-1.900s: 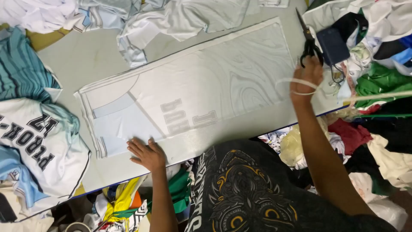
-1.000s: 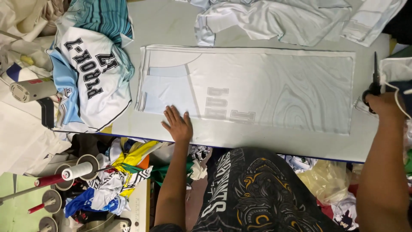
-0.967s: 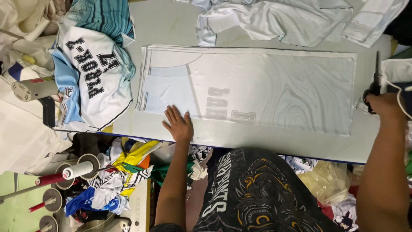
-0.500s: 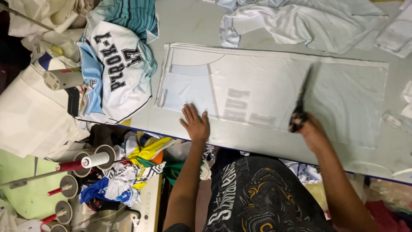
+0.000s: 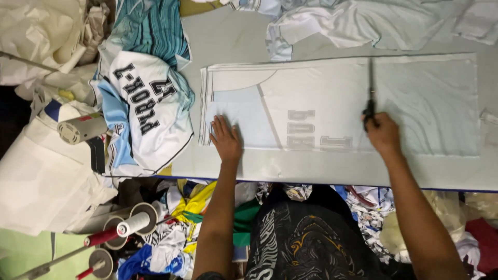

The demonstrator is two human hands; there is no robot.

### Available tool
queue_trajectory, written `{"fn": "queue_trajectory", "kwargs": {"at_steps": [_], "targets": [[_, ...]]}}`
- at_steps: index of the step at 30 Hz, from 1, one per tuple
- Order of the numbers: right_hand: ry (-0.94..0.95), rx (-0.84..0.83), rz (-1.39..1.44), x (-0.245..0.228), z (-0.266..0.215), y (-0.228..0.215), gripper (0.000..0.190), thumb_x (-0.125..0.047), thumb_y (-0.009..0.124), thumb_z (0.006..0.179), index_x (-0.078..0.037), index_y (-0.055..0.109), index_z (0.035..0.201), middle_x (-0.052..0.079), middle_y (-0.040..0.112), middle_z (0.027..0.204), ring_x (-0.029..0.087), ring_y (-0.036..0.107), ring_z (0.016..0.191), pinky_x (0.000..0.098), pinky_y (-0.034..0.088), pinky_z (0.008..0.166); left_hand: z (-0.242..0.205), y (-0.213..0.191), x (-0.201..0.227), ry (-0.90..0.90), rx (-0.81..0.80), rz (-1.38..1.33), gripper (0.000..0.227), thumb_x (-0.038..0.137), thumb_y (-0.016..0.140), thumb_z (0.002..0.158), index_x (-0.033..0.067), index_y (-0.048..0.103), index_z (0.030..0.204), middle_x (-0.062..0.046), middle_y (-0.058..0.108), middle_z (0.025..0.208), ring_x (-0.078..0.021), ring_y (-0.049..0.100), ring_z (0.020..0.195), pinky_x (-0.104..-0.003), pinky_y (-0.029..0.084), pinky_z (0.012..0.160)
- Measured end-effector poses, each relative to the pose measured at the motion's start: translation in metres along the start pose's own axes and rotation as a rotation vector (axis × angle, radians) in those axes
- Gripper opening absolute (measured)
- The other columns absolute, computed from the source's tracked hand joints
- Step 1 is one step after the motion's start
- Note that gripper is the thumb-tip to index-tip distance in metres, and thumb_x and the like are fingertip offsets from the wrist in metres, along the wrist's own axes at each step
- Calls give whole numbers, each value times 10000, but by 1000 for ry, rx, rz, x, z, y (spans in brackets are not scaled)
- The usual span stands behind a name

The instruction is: The person uses scissors to cut a white fabric piece along a pre-drawn pattern on a table. They carefully follow the lines to separate the fabric into specific shapes, then fold the cut pieces and place them aside.

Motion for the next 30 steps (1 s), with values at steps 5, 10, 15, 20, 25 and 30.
{"fn": "queue_trajectory", "kwargs": {"at_steps": [5,10,15,20,25,30], "targets": [[72,149,-319,23,27,-78,466,-432,542,1035,12,652,1123,284,734,1038,527,675,965,588,508,759,31,-10,-7,82,47,-92,650,425,263,1089,82,209,1639,-122,146,1723,-320,107,1592,-603,90,1235],[153,133,-405,33,37,-118,503,-418,506,1071,55,647,1166,269,720,1073,498,682,942,566,531,702,32,-11,-11,42,-35,-134,691,540,241,1068,174,192,1652,-109,85,1732,-316,37,1597,-621,9,1230],[255,52,-359,39,36,-119,479,-380,509,1099,81,625,1157,263,706,1021,486,674,873,560,528,640,33,-2,-18,36,-120,-7,719,612,167,1048,242,118,1663,-72,29,1740,-306,1,1602,-623,9,1229],[287,45,-425,50,48,-112,538,-417,499,1098,100,592,1217,296,699,1099,507,673,933,576,534,702,30,-5,-18,41,-62,-15,698,616,216,1052,272,165,1657,-87,69,1735,-329,55,1597,-654,31,1212],[308,84,-425,51,47,-110,506,-417,526,1100,73,595,1205,261,709,1083,485,685,920,559,541,703,28,-13,-15,-5,-106,-21,716,624,210,1053,287,53,1664,-90,-28,1744,-321,29,1608,-668,19,1212],[268,128,-418,48,46,-109,473,-399,568,1095,61,599,1199,247,698,1080,467,676,905,556,540,676,30,-15,-14,-35,-130,-4,767,656,193,1027,253,54,1665,-119,-29,1738,-342,-19,1600,-665,9,1212]]}}
Point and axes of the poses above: each hand's wrist, its own z-axis towards the middle knuckle, its own y-axis out of the palm, x = y × z, the point moved 6 cm from there along z, towards the middle knuckle
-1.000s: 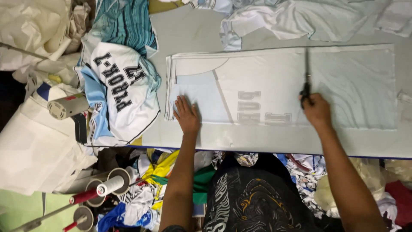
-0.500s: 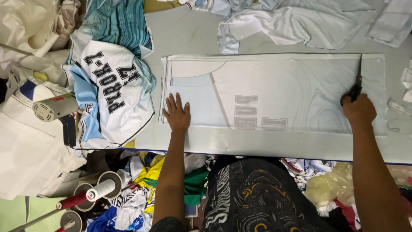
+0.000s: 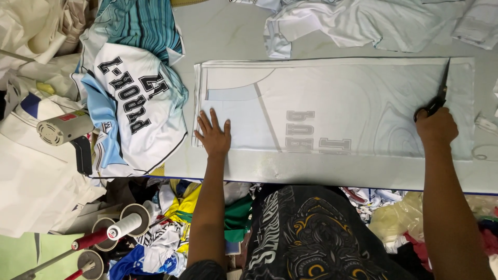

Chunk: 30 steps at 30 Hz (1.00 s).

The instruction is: The person uses scissors to cut a white fabric piece along a pre-drawn pattern on a table. They carefully follow the lines to separate the fabric into specific shapes, then fold the cut pieces and place them aside.

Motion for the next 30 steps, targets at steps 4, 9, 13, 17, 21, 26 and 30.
{"fn": "queue_trajectory", "kwargs": {"at_steps": [4,9,13,17,21,26,30], "targets": [[-11,-2,-27,1,5,3,480,-392,557,1096,70,599,1218,260,697,1105,484,683,929,580,546,694,4,4,-2,-33,-29,37,771,658,196,1022,256,46,1663,-110,-13,1739,-330,-21,1599,-650,-4,1220],[-8,45,-121,19,29,19,545,-406,588,1032,102,665,1214,336,734,1116,570,690,980,625,550,744,7,12,-13,3,75,-82,774,641,300,1038,241,88,1666,-128,10,1740,-338,-19,1603,-636,-2,1233],[-63,153,-10,26,8,19,468,-370,603,1170,95,615,1222,324,715,1080,545,688,898,610,553,666,-9,-12,-18,47,174,-146,680,487,290,1099,146,127,1665,-133,40,1739,-353,37,1607,-642,31,1239],[-361,238,331,21,-39,40,345,-203,688,1243,37,660,995,230,706,938,427,660,860,537,472,681,-41,-15,-32,42,202,-207,654,423,294,1098,86,187,1648,-151,107,1730,-344,62,1604,-632,-1,1239],[-119,-259,960,-50,-156,37,124,-232,629,1078,-110,644,1098,46,612,886,177,599,686,337,531,595,-78,-6,-32,67,183,-233,667,476,298,1093,97,240,1638,-144,142,1725,-356,94,1601,-654,15,1228],[-234,-656,1087,-123,-283,35,304,-346,605,1039,-63,636,934,115,632,734,230,658,578,333,530,569,-91,9,-24,39,26,-46,707,530,286,1090,128,166,1658,-187,107,1724,-366,56,1599,-692,22,1209],[-351,-985,1082,-161,-350,60,316,-259,631,1008,-57,586,769,85,618,659,217,696,560,294,546,565,-96,10,-21,53,-29,49,687,506,280,1123,124,123,1672,-227,64,1722,-388,32,1599,-704,19,1217]]}}
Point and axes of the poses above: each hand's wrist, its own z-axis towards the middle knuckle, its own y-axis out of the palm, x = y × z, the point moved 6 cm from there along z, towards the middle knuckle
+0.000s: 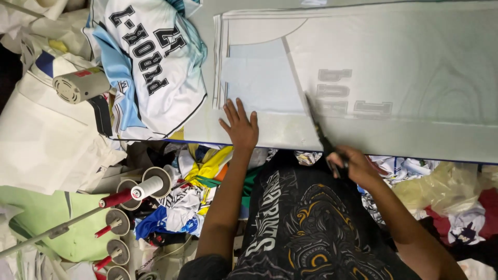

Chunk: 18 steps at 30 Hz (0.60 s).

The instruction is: The person uses scissors to cut a white fabric piece along a pre-drawn pattern on a table. They carefully follow the lines to separate the fabric into specific shapes, then fold the cut pieces and place them aside.

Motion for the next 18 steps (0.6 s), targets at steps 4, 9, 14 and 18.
{"fn": "queue_trajectory", "kwargs": {"at_steps": [4,9,14,18], "targets": [[120,-97,-153,-16,6,43,385,-377,690,952,-36,664,775,155,657,544,278,720,510,370,551,545,7,-12,-3,-14,56,-130,650,467,277,1128,137,140,1671,-217,97,1722,-388,73,1598,-699,8,1222],[256,-221,-230,12,19,75,478,-512,633,943,-52,672,820,162,677,568,254,732,588,346,547,594,23,-16,-10,-9,57,-121,604,435,263,1141,171,160,1674,-166,76,1740,-353,59,1610,-679,-16,1241],[289,-223,-251,-23,27,106,503,-540,658,920,-47,658,823,166,672,613,263,741,618,349,548,618,22,-5,-16,-15,-12,-73,595,422,230,1149,163,128,1675,-159,50,1741,-324,37,1610,-658,-24,1246],[248,-225,-314,-23,44,119,545,-565,631,948,-34,636,822,160,684,617,282,752,641,363,554,638,25,-3,-17,-20,-12,-48,583,388,206,1156,121,131,1668,-170,58,1739,-325,52,1611,-652,1,1254]]}}
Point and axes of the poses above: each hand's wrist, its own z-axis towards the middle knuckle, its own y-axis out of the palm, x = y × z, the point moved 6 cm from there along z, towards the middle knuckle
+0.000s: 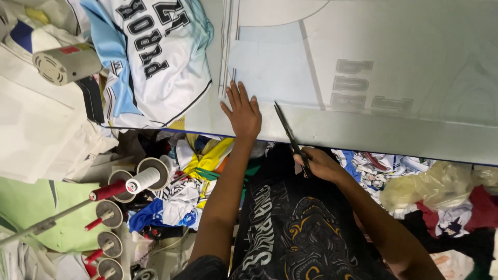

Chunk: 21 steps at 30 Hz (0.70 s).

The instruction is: The person uses scissors to cut a white fabric piece along a pre-drawn pattern on a table. They carefully follow the lines to separate the fabric into specific shapes, then fold the cut pieces and place them aside.

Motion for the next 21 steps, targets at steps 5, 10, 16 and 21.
{"fn": "queue_trajectory", "kwargs": {"at_steps": [5,10,16,21], "targets": [[-37,27,-52,20,26,1,570,-577,618,971,-20,620,850,192,644,677,321,736,731,401,534,691,-2,-6,3,-25,6,2,576,382,205,1162,114,139,1668,-159,74,1741,-318,74,1612,-639,21,1266],[-62,22,-54,22,42,5,603,-617,562,1006,-43,604,825,152,637,669,276,686,691,376,511,655,-2,-3,0,-22,22,8,572,379,218,1164,106,156,1664,-148,85,1741,-312,86,1614,-632,25,1269],[-67,12,-111,15,40,10,614,-634,530,1009,-54,593,817,144,654,649,270,689,681,379,513,653,-1,-3,1,-25,-3,16,577,393,193,1164,113,136,1666,-135,68,1745,-299,70,1616,-631,13,1272],[-30,22,-136,-7,23,20,591,-593,495,1037,-36,586,860,166,630,694,268,651,704,381,497,658,0,-3,0,-29,-26,-12,588,405,172,1158,111,127,1666,-136,58,1745,-298,55,1617,-629,-17,1270]]}}
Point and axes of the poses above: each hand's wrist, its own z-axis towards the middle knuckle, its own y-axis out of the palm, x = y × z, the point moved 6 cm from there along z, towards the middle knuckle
